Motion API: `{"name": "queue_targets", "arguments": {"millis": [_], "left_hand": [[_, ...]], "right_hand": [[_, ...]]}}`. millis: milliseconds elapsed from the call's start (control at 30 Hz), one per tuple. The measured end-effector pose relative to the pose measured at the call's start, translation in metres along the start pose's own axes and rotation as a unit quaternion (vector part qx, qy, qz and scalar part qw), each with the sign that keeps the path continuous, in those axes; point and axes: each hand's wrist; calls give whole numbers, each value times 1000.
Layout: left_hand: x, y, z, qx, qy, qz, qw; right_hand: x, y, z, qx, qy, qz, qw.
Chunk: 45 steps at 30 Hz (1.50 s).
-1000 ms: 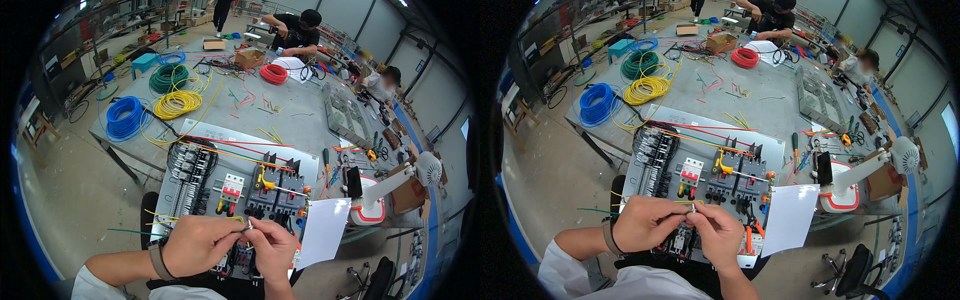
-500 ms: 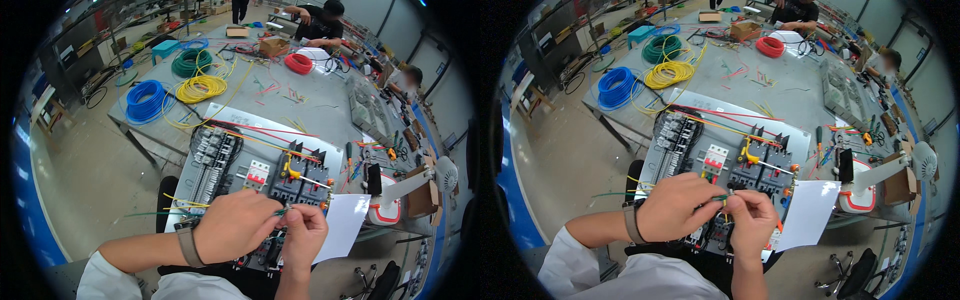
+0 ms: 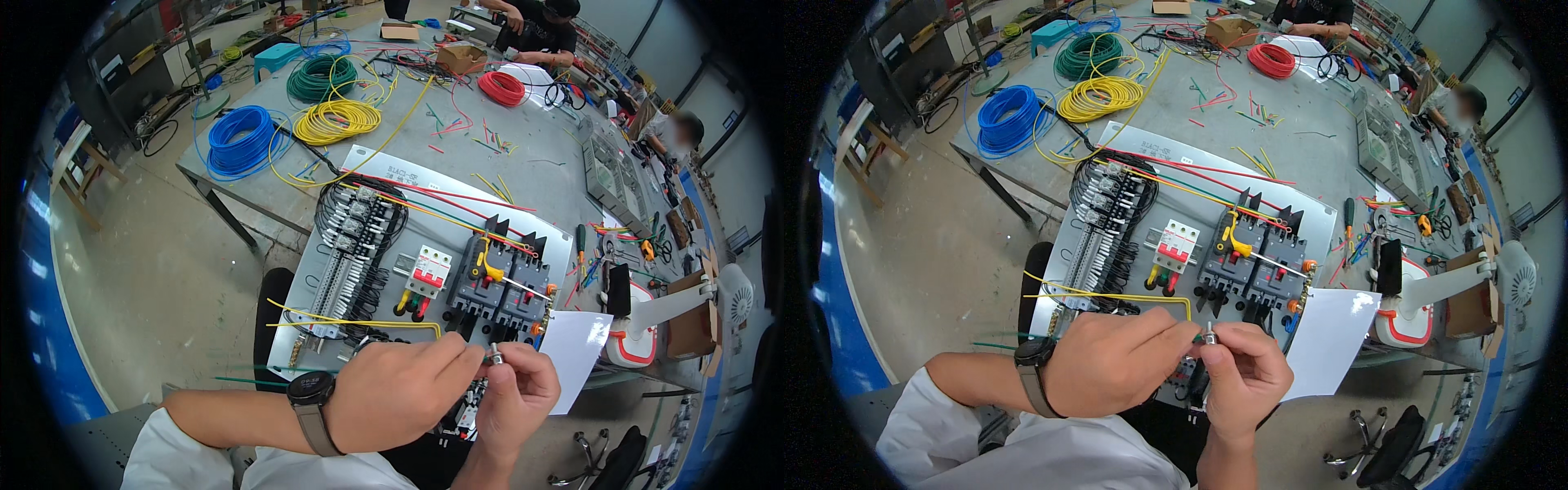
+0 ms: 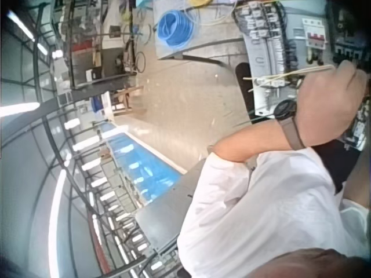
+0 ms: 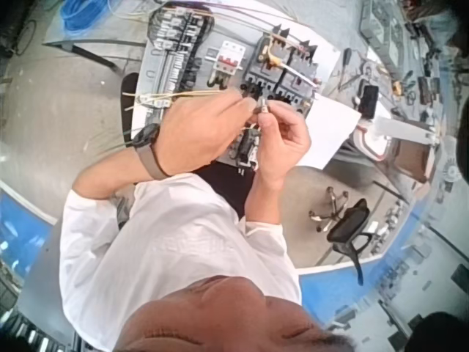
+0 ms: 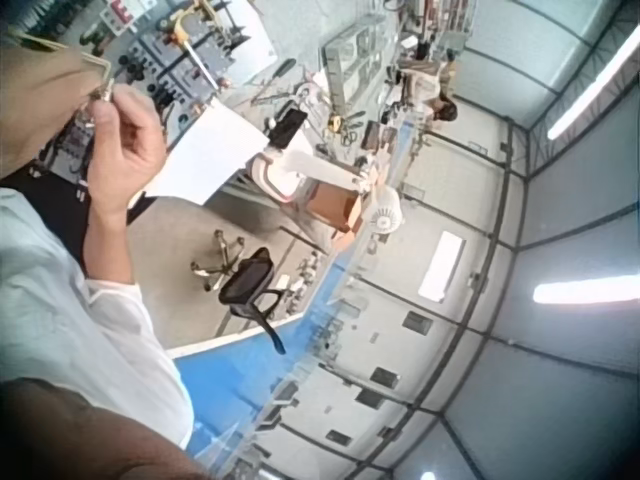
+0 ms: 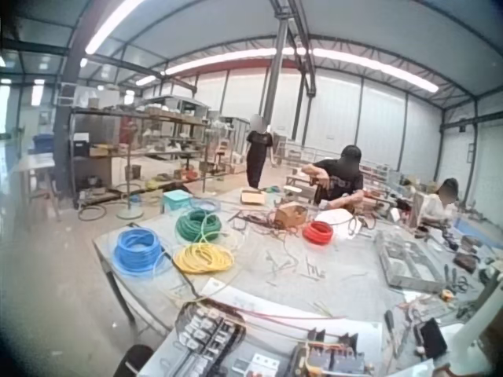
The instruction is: The person strips the insulation from yellow and green wires using pliers and a screwdriver, then inserts the wire ends into terminals on an electrical panel and tightens them. The person repeats this process for multiple wires, organizing them within the panel.
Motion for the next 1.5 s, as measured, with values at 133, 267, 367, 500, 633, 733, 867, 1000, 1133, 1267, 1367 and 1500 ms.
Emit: {"name": "queue_targets", "arguments": {"millis": [133,267,367,500,633,733,867,1000,1133,1267,1367,1500], "left_hand": [[-8,3,2,7,6,61,998],[-11,-11,2,34,11,-24,999],[16,-22,23,166,9,-243,956],[43,-45,66,233,87,-448,858],[42,-76,97,216,174,-523,806],[39,-84,108,223,197,-550,780],[25,-93,111,227,211,-566,764],[20,-107,112,255,226,-602,722],[10,-127,105,271,221,-639,686],[4,-130,101,285,224,-627,689],[-1,-128,92,300,231,-630,678],[-8,-129,81,334,229,-653,640]], "right_hand": [[-4,7,3,0,35,-3,999],[-4,7,10,-38,-1,26,999],[-11,13,9,-87,-36,51,994],[-40,24,-14,-187,-185,51,963],[-62,24,-24,-241,-164,126,948],[-54,34,-19,-167,-146,6,975],[-44,36,-8,-197,-117,-92,969],[-32,31,5,-259,-172,5,950],[-21,29,10,-358,-183,64,913],[-13,33,5,-411,-191,88,887],[-10,34,-4,-415,-214,86,880],[-3,31,-14,-392,-226,20,891]]}}
Point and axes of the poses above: each hand's wrist, its own z-axis towards the middle knuckle, its own x-axis out of the back of the hand, y = z × x, and after that the axes turned 6 degrees about -x, right-handed
